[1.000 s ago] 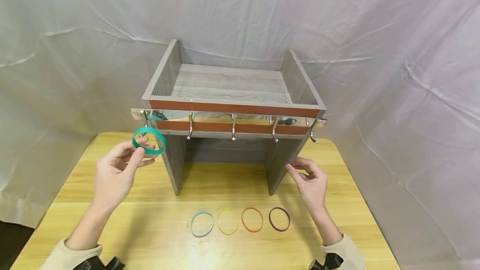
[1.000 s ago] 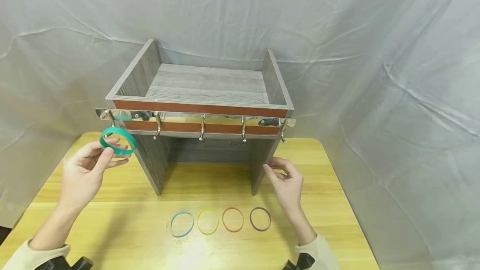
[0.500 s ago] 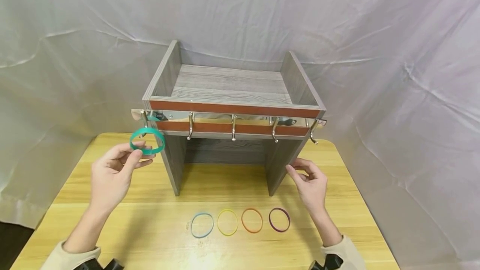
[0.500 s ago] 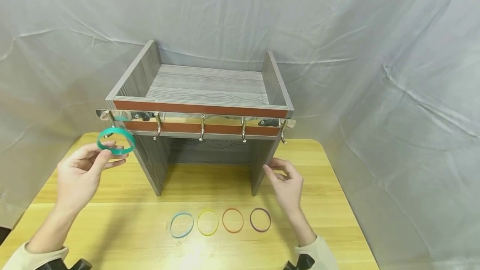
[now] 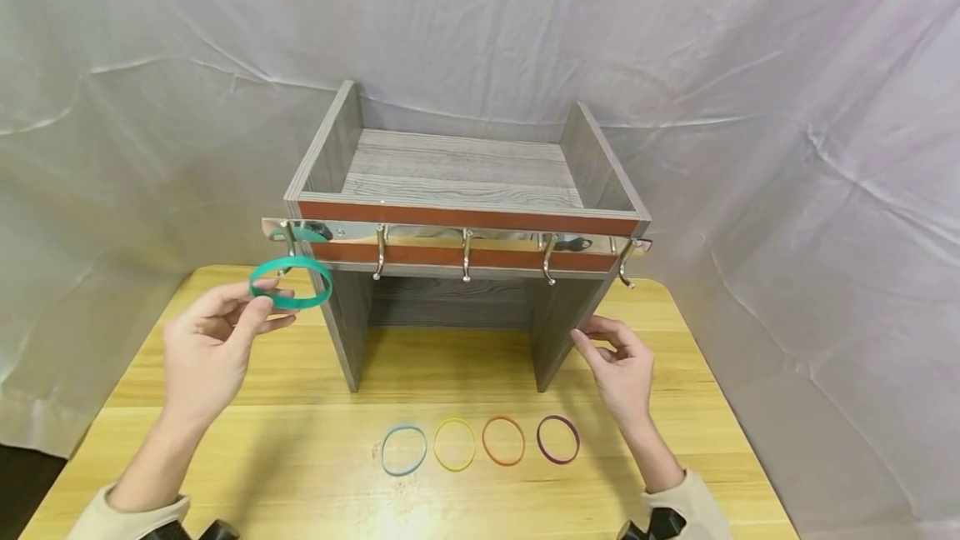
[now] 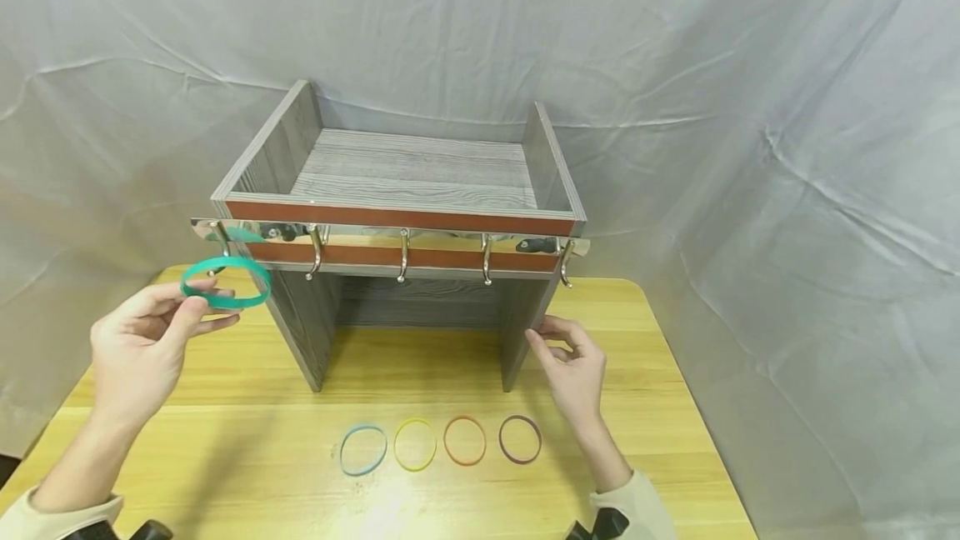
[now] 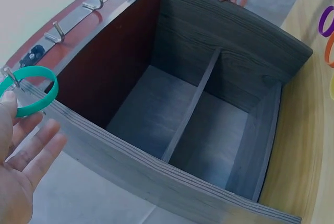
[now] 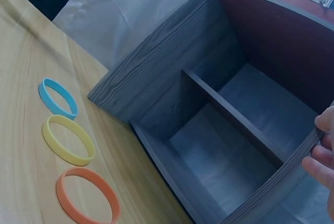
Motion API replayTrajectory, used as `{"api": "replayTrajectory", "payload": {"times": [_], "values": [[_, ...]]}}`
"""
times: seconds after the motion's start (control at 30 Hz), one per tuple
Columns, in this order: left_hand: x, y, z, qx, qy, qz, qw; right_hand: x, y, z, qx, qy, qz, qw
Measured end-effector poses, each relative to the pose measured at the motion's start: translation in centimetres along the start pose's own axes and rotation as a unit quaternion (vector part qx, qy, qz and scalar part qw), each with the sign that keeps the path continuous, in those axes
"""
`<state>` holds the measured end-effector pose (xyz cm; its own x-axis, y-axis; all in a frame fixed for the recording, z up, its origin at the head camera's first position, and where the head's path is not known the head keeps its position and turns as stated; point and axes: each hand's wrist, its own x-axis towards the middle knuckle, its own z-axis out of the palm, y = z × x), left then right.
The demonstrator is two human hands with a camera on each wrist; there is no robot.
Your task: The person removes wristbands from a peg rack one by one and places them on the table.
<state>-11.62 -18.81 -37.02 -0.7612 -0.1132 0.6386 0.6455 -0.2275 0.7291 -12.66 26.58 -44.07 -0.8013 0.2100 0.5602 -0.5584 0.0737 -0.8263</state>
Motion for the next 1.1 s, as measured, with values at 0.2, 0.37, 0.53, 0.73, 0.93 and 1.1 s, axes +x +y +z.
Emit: {"api": "replayTrajectory", "payload": {"times": [0.2, 0.37, 0.53, 0.73, 0.93, 1.1], "values": [[0.2, 0.6, 0.1, -0.022, 0.006, 0.006, 0.9997, -0.1, -0.1, 0.0, 0.003, -0.001, 0.006, 1.0000], [0.4, 1.2, 0.2, -0.028, 0.005, 0.022, 0.9993, -0.1, -0.1, 0.0, 0.005, -0.001, 0.006, 1.0000], [0.1, 1.7, 0.2, -0.034, 0.002, 0.043, 0.9985, -0.1, -0.1, 0.0, 0.004, -0.002, 0.003, 1.0000], [-0.6, 2.2, -0.2, -0.049, -0.005, 0.055, 0.9973, -0.1, -0.1, 0.0, -0.004, -0.002, 0.008, 1.0000], [-2.1, 2.1, -0.7, -0.049, -0.022, 0.036, 0.9979, 0.0, -0.3, 0.1, -0.009, 0.002, 0.012, 0.9999], [-3.4, 1.5, -1.2, -0.032, -0.022, 0.007, 0.9992, 0.0, -0.3, 0.1, -0.026, 0.007, 0.023, 0.9994]]}}
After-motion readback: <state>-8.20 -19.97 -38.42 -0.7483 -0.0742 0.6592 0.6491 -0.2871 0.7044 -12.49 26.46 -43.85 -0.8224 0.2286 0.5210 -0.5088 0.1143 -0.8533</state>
